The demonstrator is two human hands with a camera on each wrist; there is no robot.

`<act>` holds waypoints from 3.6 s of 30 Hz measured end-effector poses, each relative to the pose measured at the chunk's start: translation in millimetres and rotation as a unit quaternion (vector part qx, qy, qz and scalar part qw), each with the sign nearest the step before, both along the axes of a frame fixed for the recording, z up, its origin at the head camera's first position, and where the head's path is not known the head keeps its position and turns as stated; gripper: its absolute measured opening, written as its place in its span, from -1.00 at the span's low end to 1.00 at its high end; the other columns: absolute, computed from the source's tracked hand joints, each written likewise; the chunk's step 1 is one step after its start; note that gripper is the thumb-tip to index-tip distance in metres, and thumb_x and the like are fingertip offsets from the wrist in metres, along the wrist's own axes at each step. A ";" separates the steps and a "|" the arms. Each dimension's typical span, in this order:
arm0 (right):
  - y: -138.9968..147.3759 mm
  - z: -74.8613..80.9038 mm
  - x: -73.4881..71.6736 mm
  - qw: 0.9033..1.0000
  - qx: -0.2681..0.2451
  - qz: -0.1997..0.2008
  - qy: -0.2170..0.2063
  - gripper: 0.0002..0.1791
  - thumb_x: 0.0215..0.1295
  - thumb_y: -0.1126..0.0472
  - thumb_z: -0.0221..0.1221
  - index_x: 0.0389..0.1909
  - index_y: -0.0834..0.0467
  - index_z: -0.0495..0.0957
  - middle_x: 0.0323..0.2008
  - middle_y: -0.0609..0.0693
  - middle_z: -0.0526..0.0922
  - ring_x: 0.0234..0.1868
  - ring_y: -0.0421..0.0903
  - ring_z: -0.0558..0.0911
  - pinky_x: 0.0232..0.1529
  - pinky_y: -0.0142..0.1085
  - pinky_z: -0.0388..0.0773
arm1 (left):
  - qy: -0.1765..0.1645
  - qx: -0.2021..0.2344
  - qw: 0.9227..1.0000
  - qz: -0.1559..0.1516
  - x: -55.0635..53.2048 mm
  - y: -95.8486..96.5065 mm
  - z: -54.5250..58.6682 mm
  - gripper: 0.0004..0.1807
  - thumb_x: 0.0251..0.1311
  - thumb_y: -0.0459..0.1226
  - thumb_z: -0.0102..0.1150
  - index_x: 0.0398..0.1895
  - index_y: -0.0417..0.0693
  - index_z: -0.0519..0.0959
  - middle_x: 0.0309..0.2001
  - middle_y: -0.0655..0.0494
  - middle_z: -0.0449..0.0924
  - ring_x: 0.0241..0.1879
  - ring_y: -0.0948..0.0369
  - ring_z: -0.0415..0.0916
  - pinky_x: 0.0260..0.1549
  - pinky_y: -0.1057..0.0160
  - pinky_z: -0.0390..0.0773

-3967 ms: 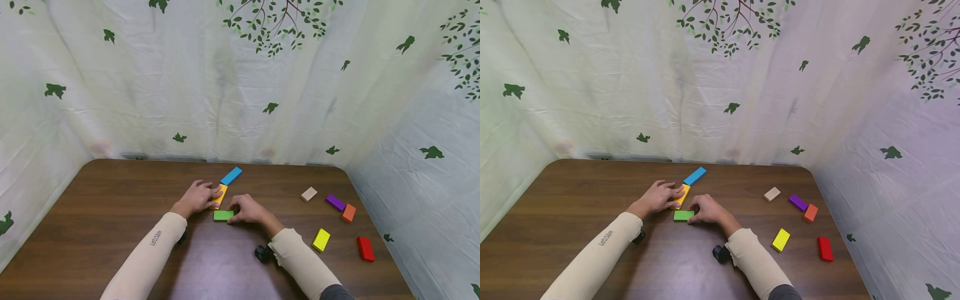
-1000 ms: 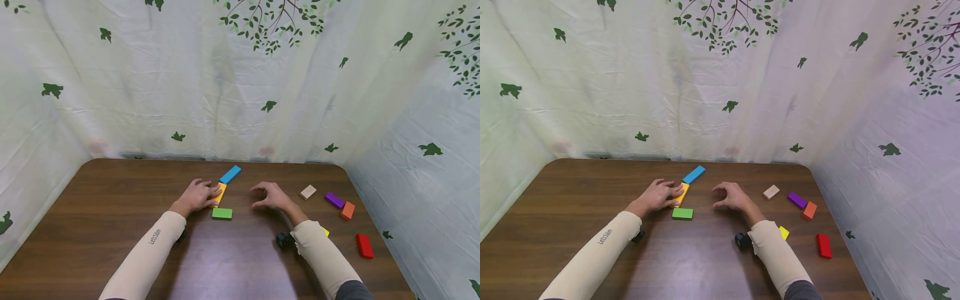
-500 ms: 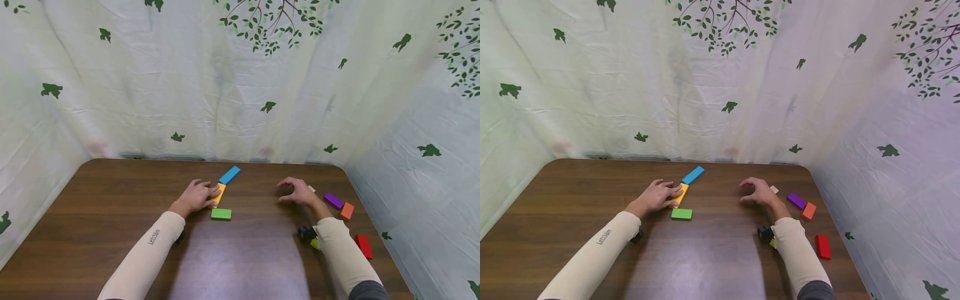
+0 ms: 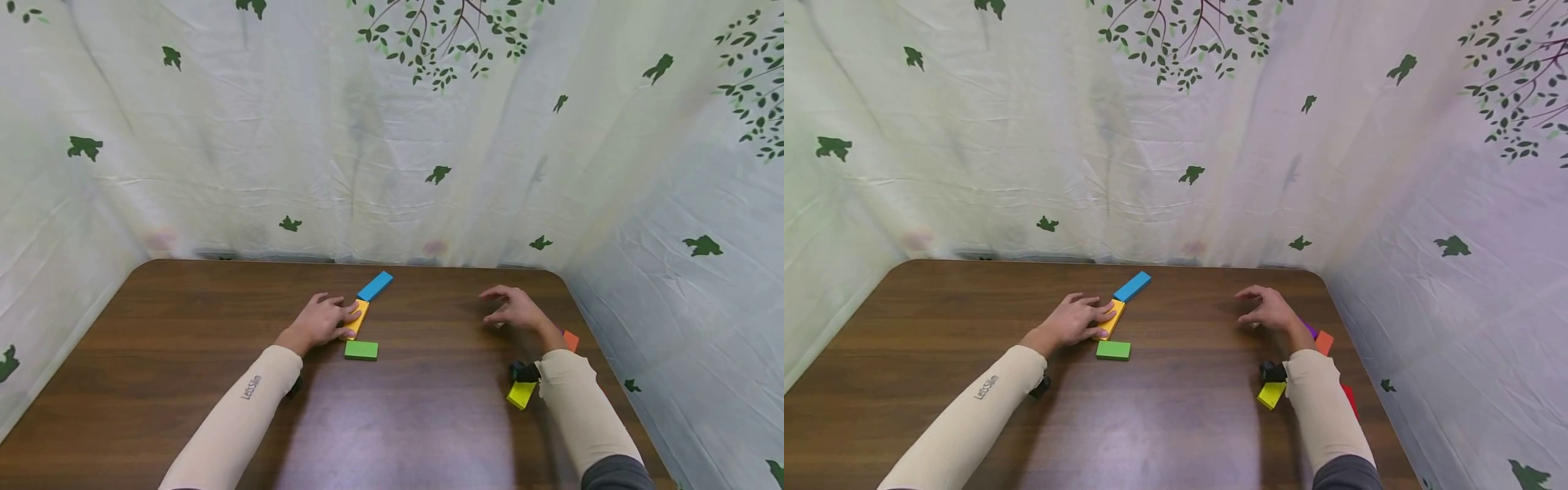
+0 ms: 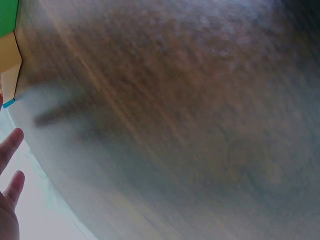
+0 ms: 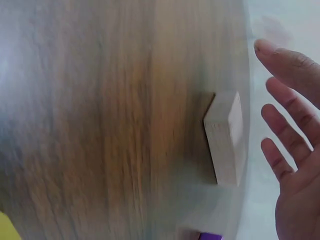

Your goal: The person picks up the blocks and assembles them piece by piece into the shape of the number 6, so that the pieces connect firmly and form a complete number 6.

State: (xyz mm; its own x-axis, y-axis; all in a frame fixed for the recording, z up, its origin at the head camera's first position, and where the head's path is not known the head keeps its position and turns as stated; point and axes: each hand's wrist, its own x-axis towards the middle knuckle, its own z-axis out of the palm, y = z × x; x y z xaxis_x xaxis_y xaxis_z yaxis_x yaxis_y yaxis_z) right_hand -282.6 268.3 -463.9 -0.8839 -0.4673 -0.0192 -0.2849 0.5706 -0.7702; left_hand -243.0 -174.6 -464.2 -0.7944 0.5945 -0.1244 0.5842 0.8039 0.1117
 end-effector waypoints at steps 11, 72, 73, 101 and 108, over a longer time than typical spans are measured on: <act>17.1 -4.7 1.0 0.999 0.015 -0.042 -0.013 -0.37 0.03 0.27 0.44 0.15 0.31 0.50 0.14 0.27 0.52 0.10 0.21 0.49 0.10 0.05 0.42 | 0.002 0.000 1.000 0.001 0.5 -0.6 -1.3 -0.38 0.24 0.05 0.13 0.33 0.02 0.41 0.35 0.06 0.35 0.31 -0.14 0.27 0.25 -0.24 0.11; 5.3 -15.4 9.6 0.998 0.065 0.002 0.010 -0.71 0.01 0.36 0.42 -0.19 0.29 0.67 -0.20 0.11 0.65 -0.24 -0.08 0.49 -0.19 -0.28 0.47 | -0.006 0.002 1.000 0.003 0.9 0.4 -1.3 -0.39 0.25 0.04 0.12 0.33 0.03 0.41 0.36 0.07 0.33 0.32 -0.14 0.26 0.25 -0.23 0.12; 4.5 -15.6 10.0 0.998 0.067 0.004 0.012 -0.71 0.01 0.35 0.42 -0.19 0.29 0.67 -0.21 0.11 0.65 -0.24 -0.08 0.49 -0.19 -0.29 0.47 | -0.005 0.003 1.000 0.003 0.8 0.6 -1.3 -0.39 0.25 0.04 0.12 0.33 0.03 0.41 0.36 0.07 0.33 0.32 -0.14 0.26 0.25 -0.23 0.12; -43.3 -10.3 24.0 0.995 0.072 0.059 0.046 -0.73 -0.03 0.27 0.45 -0.24 0.18 0.68 -0.28 -0.04 0.65 -0.26 -0.14 0.52 -0.21 -0.28 0.48 | -0.001 0.004 1.000 0.004 0.6 0.5 -2.0 -0.39 0.24 0.04 0.13 0.33 0.03 0.41 0.36 0.06 0.33 0.32 -0.14 0.26 0.25 -0.24 0.11; -59.3 -12.8 29.0 0.994 0.065 0.064 0.067 -0.72 -0.05 0.26 0.46 -0.27 0.20 0.68 -0.32 -0.05 0.66 -0.28 -0.16 0.56 -0.22 -0.29 0.52 | -0.001 0.004 1.000 0.004 0.6 0.2 -2.0 -0.39 0.25 0.04 0.12 0.33 0.03 0.41 0.35 0.06 0.33 0.31 -0.15 0.27 0.25 -0.24 0.11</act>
State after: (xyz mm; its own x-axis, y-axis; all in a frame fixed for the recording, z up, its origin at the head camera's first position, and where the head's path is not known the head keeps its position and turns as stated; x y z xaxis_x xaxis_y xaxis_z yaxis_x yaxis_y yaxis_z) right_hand -253.6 208.9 -476.7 -0.8158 -0.5777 0.0272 -0.4570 0.6152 -0.6424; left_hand -242.3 -174.4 -466.2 -0.7986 0.5898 -0.1201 0.5781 0.8071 0.1196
